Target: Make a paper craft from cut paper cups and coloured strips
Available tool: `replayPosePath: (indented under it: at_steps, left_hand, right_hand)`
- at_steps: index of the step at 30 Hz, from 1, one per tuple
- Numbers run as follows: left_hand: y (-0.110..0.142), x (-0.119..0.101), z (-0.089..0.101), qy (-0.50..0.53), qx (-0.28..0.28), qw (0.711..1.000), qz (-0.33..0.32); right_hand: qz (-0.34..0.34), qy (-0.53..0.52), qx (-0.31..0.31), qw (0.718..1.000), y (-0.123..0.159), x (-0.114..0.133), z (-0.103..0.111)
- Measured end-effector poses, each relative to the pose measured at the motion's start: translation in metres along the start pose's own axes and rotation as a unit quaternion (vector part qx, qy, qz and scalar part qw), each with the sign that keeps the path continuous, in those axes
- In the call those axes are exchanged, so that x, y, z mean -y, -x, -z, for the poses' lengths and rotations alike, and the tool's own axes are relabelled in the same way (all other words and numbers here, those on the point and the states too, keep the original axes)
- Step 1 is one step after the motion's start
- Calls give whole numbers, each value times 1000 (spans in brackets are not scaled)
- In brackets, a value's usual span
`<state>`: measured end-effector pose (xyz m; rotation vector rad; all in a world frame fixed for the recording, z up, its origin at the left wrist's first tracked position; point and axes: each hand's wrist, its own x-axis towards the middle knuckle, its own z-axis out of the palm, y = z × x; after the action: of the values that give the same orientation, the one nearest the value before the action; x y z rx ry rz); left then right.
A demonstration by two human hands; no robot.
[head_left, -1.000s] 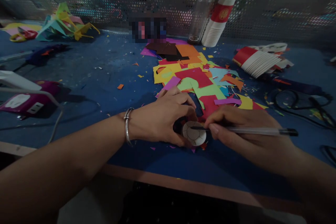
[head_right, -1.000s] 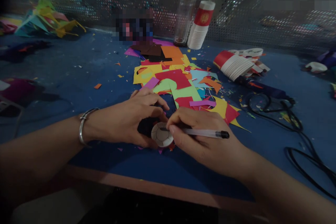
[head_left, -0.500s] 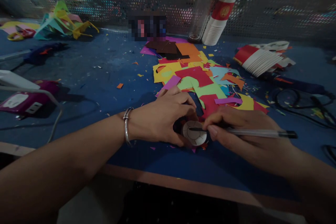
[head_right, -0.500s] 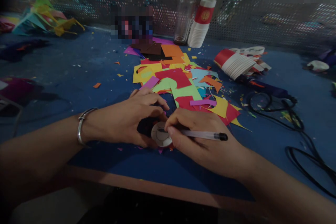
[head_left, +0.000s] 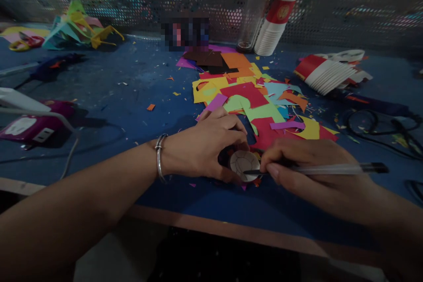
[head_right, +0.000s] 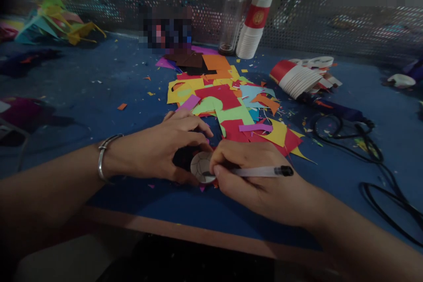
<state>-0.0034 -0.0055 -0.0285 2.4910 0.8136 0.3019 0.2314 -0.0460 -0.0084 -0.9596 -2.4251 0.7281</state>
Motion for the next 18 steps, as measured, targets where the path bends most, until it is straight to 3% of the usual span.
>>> replayPosePath:
  at_steps: [8,18]
  left_hand:
    - [0,-1,-1,13,-11,1000,-1]
    - [0,0,-1,19,-9,1000,1]
  right_hand:
    - [-7,25,-39,999,-1,-4,-2]
    - [-11,32,-35,999,-6,-2,-4]
